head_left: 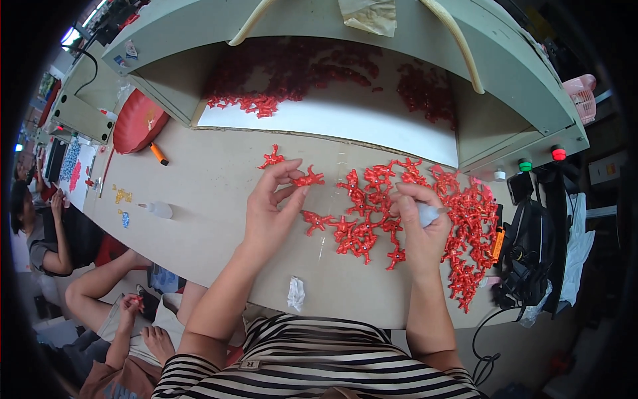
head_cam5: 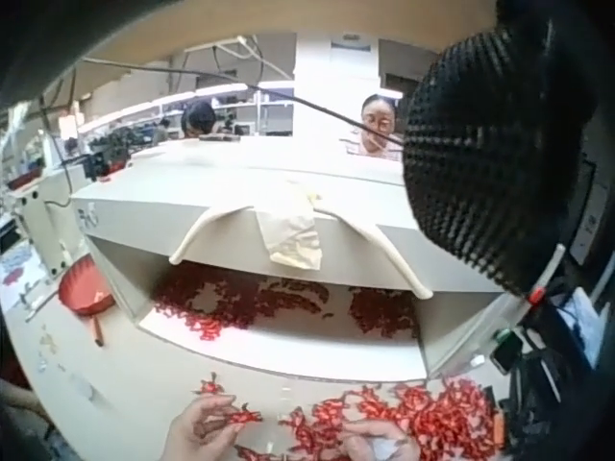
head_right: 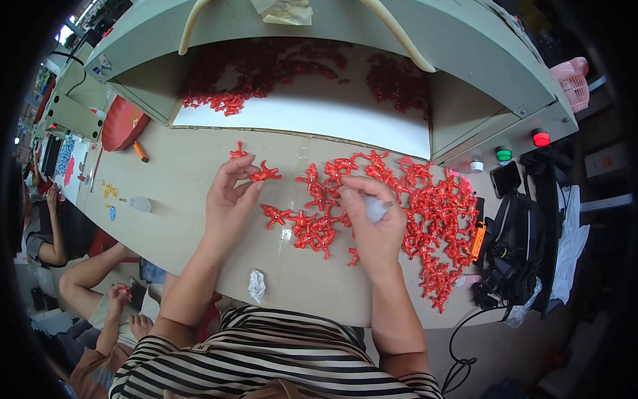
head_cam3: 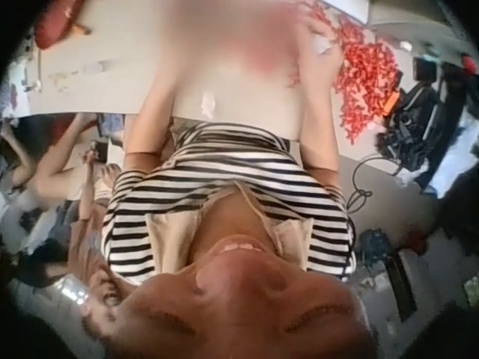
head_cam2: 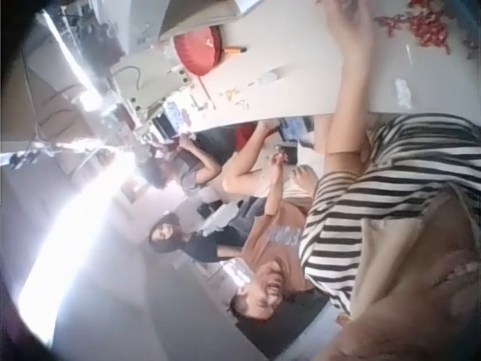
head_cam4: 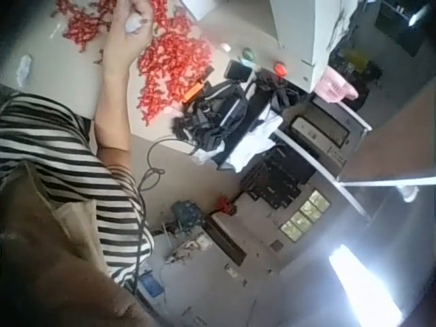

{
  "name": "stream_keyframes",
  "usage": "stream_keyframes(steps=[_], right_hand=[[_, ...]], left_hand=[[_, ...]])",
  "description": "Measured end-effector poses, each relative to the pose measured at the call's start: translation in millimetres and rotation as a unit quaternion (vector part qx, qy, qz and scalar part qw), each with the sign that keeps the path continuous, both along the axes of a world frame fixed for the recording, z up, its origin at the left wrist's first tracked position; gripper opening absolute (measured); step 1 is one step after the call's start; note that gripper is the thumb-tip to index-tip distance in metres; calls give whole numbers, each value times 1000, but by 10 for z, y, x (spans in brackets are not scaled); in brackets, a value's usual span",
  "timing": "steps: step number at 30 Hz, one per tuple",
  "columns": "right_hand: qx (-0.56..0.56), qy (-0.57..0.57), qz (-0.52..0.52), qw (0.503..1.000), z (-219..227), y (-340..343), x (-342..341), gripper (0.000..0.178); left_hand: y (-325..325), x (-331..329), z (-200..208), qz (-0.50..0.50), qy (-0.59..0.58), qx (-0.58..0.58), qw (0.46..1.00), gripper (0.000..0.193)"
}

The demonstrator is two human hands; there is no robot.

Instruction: The person applies adhesive from a bottle to small red plastic components, then joins the components together by hand.

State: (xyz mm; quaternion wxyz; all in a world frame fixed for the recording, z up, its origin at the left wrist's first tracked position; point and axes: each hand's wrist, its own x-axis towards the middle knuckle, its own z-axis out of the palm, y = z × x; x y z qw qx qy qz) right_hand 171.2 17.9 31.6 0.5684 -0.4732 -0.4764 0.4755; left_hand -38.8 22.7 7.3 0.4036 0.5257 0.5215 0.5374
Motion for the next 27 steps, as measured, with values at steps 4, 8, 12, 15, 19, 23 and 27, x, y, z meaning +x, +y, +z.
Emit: stream_keyframes(steps=[4, 8, 12, 15, 19, 23, 27], right_hand=[[24, -57, -1, 998, -52, 6, 10, 15], [-3, -48, -14, 999, -24, 2, 35, 14], [2, -50, -11, 999, -36, -3, 67, 14], [18, -77, -18, 997, -95, 22, 85, 14], [13, -69, -25, 997, -94, 43, 81, 14], [4, -77, -22, 997, -96, 34, 92, 14], [28, -63, -40, 997, -98, 27, 81, 17]], left_hand=[[12, 44, -38, -27, 167, 82, 982, 34], [-22, 73, -56, -71, 235, 111, 963, 34], [-22, 51, -46, -94, 235, 101, 962, 33], [-15, 43, -40, -128, 202, 88, 967, 35], [-40, 18, -80, -144, 183, 57, 971, 37], [-27, 10, -20, -179, 184, 67, 964, 40], [-16, -5, -3, -195, 167, 31, 966, 40]])
